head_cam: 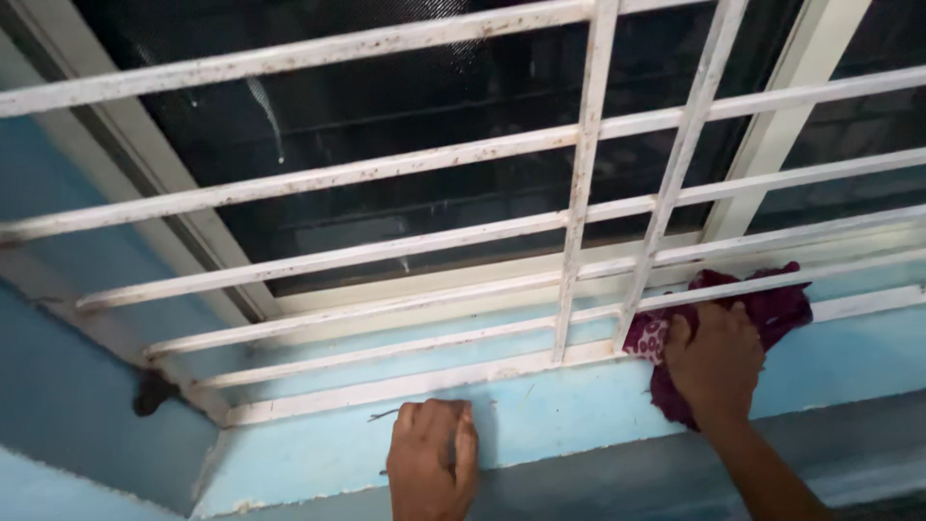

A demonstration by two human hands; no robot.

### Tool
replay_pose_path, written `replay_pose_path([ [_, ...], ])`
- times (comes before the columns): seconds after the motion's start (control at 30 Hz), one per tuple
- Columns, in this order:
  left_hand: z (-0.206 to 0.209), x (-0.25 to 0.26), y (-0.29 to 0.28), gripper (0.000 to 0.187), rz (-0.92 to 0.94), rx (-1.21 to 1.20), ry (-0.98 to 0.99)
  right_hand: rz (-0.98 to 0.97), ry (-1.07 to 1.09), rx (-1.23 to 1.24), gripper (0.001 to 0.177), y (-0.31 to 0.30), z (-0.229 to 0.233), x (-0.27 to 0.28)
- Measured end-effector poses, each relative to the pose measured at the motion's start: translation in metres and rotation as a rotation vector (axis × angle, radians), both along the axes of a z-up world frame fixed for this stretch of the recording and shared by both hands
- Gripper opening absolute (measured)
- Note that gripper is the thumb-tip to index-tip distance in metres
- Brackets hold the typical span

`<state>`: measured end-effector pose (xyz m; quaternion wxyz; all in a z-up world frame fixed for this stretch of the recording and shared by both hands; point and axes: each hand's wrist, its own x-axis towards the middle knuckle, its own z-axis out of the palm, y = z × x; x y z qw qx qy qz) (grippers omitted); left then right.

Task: The person wipes the horizontal bars of a white window grill and the window sill with a cloth.

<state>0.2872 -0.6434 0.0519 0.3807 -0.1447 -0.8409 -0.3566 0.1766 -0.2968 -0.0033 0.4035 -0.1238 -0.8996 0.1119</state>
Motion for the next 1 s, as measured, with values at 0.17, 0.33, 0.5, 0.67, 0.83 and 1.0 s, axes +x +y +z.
replay_pose_path([
  [0.17,-0.035,0.005,-0.01,0.021,-0.004,-0.264,-0.074,0.038,0.046,0.055,0.042,0.007,-0.009,0.0],
  [0.33,-0.04,0.006,-0.011,0.032,0.003,-0.38,-0.128,0.037,-0.033,-0.03,0.038,0.004,-0.006,0.005],
  [0.5,-0.042,0.005,-0.01,0.032,0.021,-0.373,-0.115,0.045,0.024,0.008,0.037,-0.003,0.013,0.011],
  [0.67,-0.034,0.007,-0.015,0.036,0.015,-0.418,-0.14,0.074,-0.034,-0.027,0.038,0.001,0.007,0.007],
  [0.83,-0.019,0.029,-0.017,0.043,-0.053,-0.375,0.11,0.003,-0.095,0.008,0.04,0.014,-0.014,0.0],
  [1.0,-0.059,0.071,-0.023,0.044,-0.11,-0.14,-0.047,-0.065,-0.1,0.135,0.042,0.028,-0.038,-0.006],
])
